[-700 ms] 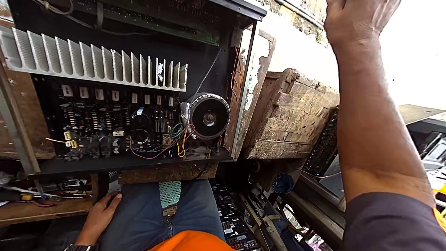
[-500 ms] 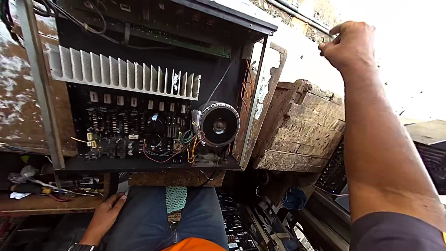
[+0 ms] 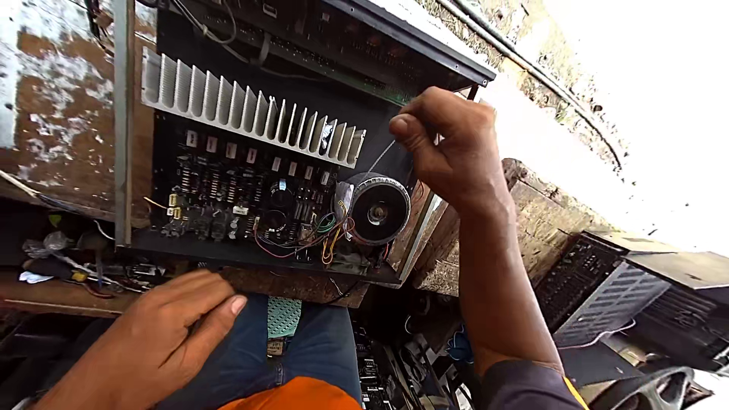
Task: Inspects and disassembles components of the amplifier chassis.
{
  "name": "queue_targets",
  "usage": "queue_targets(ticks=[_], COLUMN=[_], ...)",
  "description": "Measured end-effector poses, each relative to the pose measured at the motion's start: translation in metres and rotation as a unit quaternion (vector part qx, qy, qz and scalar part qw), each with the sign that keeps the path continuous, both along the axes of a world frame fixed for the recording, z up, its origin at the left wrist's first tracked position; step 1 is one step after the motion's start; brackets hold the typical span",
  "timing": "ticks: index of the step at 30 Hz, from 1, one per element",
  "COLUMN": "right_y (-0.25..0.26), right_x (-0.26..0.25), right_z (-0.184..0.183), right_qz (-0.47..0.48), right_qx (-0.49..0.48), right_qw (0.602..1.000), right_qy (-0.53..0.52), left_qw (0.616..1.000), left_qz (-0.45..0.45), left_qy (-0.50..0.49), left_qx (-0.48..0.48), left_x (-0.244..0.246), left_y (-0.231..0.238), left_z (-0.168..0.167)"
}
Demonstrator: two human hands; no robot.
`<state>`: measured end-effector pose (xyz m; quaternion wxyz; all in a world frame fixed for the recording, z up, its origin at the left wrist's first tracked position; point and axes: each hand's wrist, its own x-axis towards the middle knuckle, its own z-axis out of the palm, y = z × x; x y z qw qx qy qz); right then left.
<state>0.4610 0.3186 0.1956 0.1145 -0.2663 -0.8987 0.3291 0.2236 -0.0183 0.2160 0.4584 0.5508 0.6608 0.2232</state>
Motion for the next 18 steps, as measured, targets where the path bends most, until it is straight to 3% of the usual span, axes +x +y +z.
queue_targets(ticks=[3,6,12,18], right_y=[-0.009,-0.003,0.027,0.047], right_x=[-0.035,-0.052,-0.067,-0.068], right_z=[-0.014,-0.027,-0.034,-0.048], right_qz=[0.048,0.071,0.153,0.174], right_qx=[0.017,-0.014,-0.131,-0.244], right_qw=[0.997,0.989,0.957,0.932], right_qy=[-0.065,-0.126,-0.209,-0.205], left_qw=[0.982,0.968,0.974,0.975], left_qz=[0.029,0.01,-0.041,-0.036], left_qy=[0.073,0.11,0.117,0.16], left_qx=[0.169,0.226,0.19,0.149], left_x=[-0.003,-0.003,0.003,0.011], left_y=[0.084,0.148,0.207,0.211], left_z=[0.0,-0.019,-0.064,-0.065])
